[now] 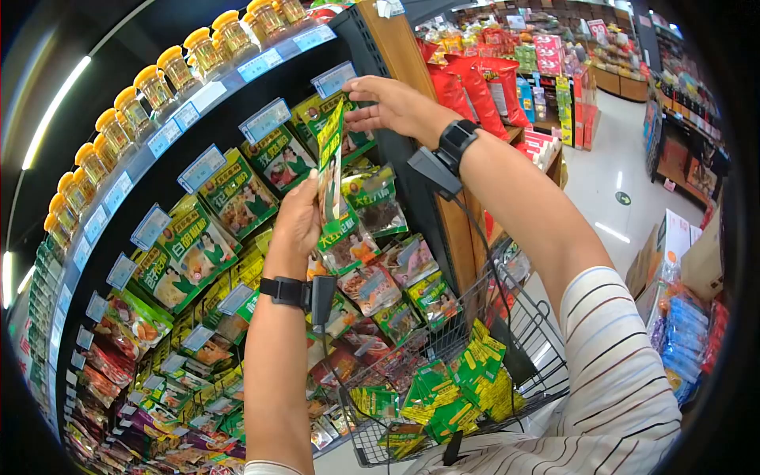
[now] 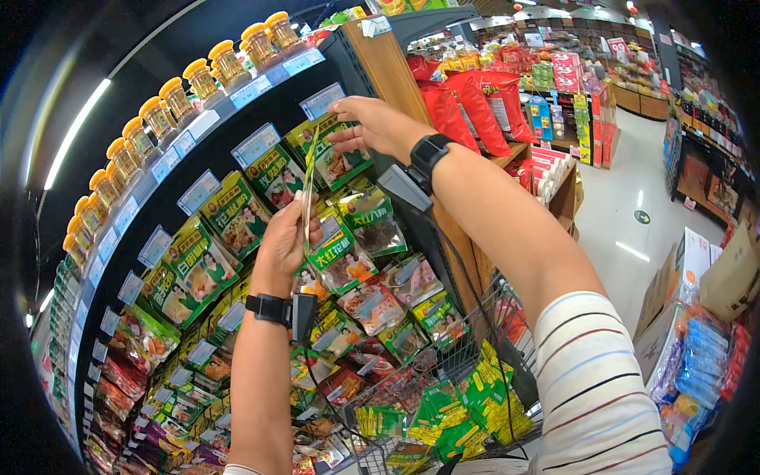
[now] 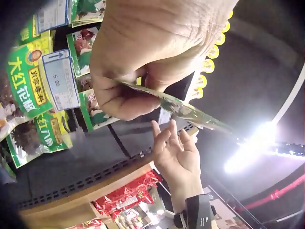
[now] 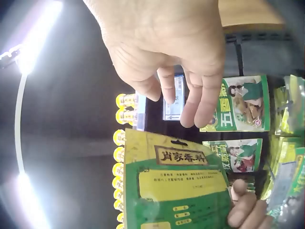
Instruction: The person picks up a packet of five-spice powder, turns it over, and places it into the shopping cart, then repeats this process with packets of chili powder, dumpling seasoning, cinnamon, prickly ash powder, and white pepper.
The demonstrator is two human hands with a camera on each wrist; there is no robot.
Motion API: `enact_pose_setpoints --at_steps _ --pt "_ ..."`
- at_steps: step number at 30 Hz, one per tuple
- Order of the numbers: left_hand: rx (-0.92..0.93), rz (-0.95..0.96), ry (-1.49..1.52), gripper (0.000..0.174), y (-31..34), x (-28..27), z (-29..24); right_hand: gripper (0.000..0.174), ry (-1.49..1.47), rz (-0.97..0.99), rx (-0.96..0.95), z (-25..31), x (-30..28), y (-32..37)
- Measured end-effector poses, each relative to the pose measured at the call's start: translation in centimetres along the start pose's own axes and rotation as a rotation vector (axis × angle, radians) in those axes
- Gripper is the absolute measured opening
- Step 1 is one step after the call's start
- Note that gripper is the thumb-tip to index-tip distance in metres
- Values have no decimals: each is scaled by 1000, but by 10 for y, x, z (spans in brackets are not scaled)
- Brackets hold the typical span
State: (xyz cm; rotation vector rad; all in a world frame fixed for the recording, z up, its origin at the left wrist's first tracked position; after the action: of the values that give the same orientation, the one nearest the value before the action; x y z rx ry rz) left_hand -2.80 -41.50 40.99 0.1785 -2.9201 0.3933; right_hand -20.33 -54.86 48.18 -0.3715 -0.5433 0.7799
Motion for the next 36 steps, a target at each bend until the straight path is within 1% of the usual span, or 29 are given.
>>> enact_pose_setpoints --at_steps 3,4,7,8,9,10,12,15,17,18,21,24,27,36 --pt "-10 -13 35 28 0 -2 -6 38 -67 -4 -24 -5 -3 -20" --pt "-7 26 74 22 1 -3 -7 38 -104 -11 -29 -6 -3 -27" --pt "18 106 46 30 -7 -7 -9 35 -172 -36 -38 -5 -3 -34" --pt "41 51 56 24 -8 -9 -8 34 -177 -44 -47 -3 -4 -34" --pt "61 47 37 20 -10 -11 -8 33 -182 -53 -55 -2 -4 -33" --pt "83 47 17 16 -15 -14 -9 35 -152 -91 -58 1 -7 -33" --pt "132 47 -47 8 -26 -18 -14 38 -17 -61 -120 14 -9 -25" --pt "174 1 31 9 -36 -8 -9 46 223 -40 -168 35 -9 -19" --pt "202 33 44 10 -50 -5 -6 50 368 -32 -168 46 -8 -16" --pt "224 39 40 10 -55 0 -7 54 446 -39 -164 48 -8 -18" --pt "263 0 14 10 -66 9 -8 56 563 -56 -180 54 -11 -20" --pt "320 -61 -56 13 -79 11 -11 57 543 -56 -185 54 -11 -20" --pt "350 -82 -71 14 -100 6 -8 58 535 -37 -174 53 -9 -15" --pt "355 -160 -147 14 -130 -7 0 63 537 -26 -155 50 -7 -11"
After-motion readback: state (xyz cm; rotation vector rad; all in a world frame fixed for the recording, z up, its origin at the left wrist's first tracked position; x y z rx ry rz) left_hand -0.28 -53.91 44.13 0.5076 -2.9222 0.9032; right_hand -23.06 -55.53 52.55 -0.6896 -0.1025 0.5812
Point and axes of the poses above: each hand's wrist, its own y-axis away from the middle knuckle, its own x-axis out of the palm, z = x × y, the point moved 5 cm from there along -y, towards the middle knuckle
